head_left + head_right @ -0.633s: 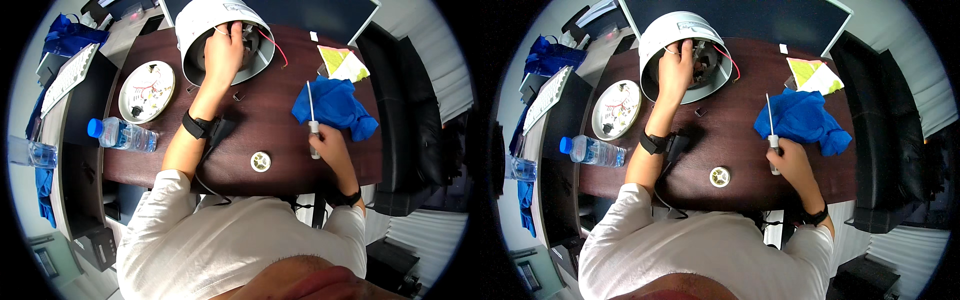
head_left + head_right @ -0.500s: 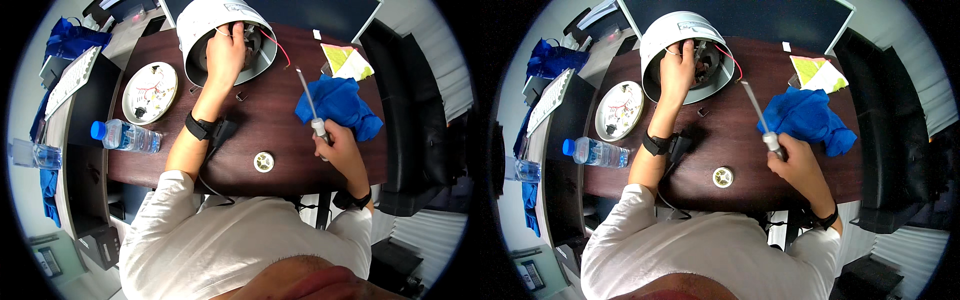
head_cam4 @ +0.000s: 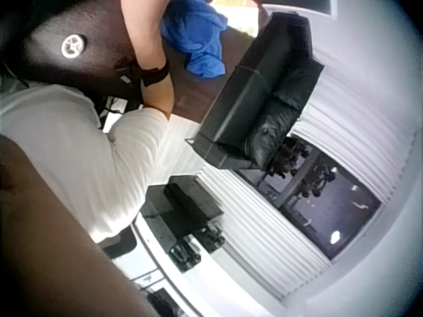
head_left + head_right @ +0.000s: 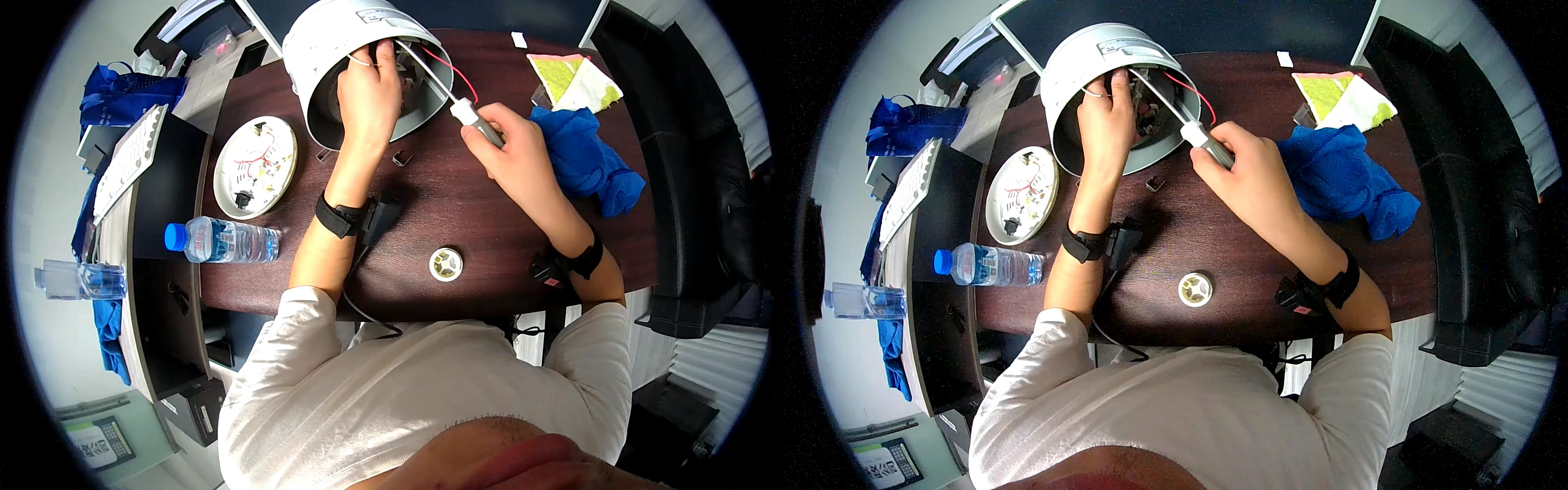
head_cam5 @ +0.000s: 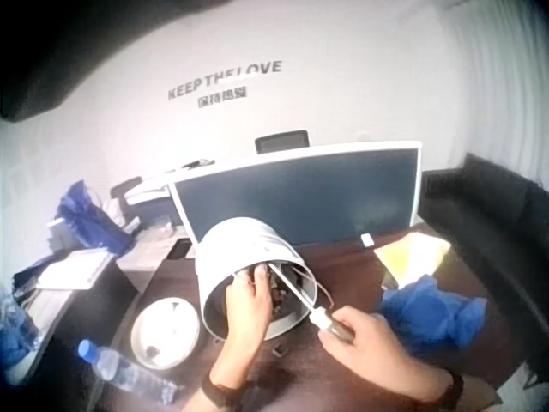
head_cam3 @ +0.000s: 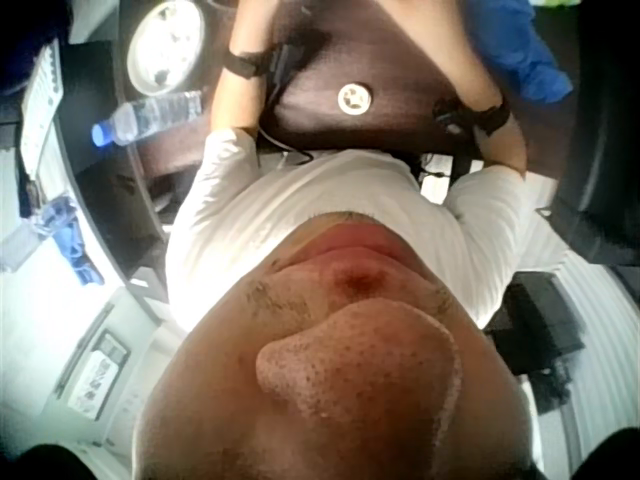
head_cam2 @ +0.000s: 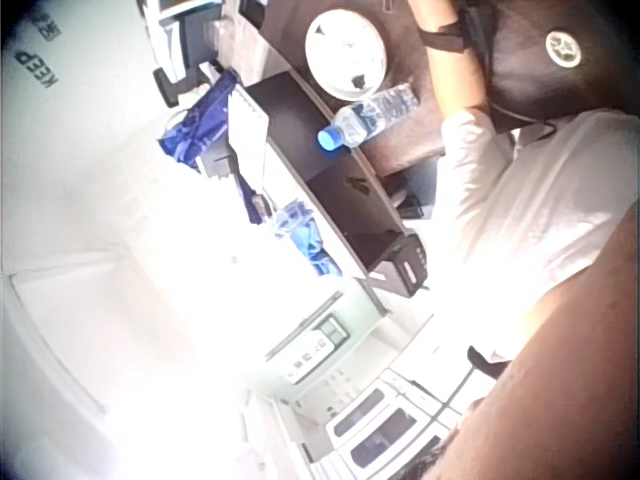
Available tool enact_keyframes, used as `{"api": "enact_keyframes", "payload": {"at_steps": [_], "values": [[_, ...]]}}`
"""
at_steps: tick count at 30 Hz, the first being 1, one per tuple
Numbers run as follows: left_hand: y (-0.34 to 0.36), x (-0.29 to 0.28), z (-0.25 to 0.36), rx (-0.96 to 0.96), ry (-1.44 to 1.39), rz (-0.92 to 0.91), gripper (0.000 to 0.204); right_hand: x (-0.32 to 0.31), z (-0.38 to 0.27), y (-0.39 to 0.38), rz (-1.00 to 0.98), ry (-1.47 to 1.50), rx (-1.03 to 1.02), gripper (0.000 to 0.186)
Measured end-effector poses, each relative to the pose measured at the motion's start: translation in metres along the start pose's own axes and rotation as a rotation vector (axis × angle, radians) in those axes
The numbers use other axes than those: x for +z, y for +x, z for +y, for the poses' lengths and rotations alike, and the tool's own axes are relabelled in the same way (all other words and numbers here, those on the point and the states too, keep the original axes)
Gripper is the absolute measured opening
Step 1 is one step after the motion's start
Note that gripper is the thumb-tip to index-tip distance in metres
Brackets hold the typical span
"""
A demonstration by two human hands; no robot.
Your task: The person is repairing a white lamp by working on its internal wiring. They use a screwdriver to tighten connections and manipulate wires inside the lamp's base. The task involves careful handling of electrical components.
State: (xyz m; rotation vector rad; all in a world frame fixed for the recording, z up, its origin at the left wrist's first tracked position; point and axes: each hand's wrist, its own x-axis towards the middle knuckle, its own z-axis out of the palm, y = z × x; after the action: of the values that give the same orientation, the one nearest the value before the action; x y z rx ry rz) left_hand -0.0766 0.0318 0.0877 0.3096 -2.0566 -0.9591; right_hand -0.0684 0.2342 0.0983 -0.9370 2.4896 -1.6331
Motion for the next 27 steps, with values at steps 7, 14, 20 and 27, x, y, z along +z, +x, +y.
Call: {"api": "enact_keyframes", "payload": {"at_steps": [7,14,20,27], "values": [[-0.003,-0.005,0.023,-0.131,0.000,-0.045,0.031,0.001,0.011,0.003,-0.032,0.106,0.028,0.022],[-0.003,-0.001,0.011,-0.051,0.023,-0.016,0.030,0.003,0.010,0.003,-0.032,0.127,0.022,0.022],[-0.003,0.003,0.009,-0.029,0.005,-0.002,0.029,0.004,0.009,0.003,-0.032,0.140,0.010,0.022],[-0.004,-0.002,0.019,-0.130,-0.019,-0.039,0.029,0.007,0.012,0.003,-0.038,0.142,0.027,0.022]]}}
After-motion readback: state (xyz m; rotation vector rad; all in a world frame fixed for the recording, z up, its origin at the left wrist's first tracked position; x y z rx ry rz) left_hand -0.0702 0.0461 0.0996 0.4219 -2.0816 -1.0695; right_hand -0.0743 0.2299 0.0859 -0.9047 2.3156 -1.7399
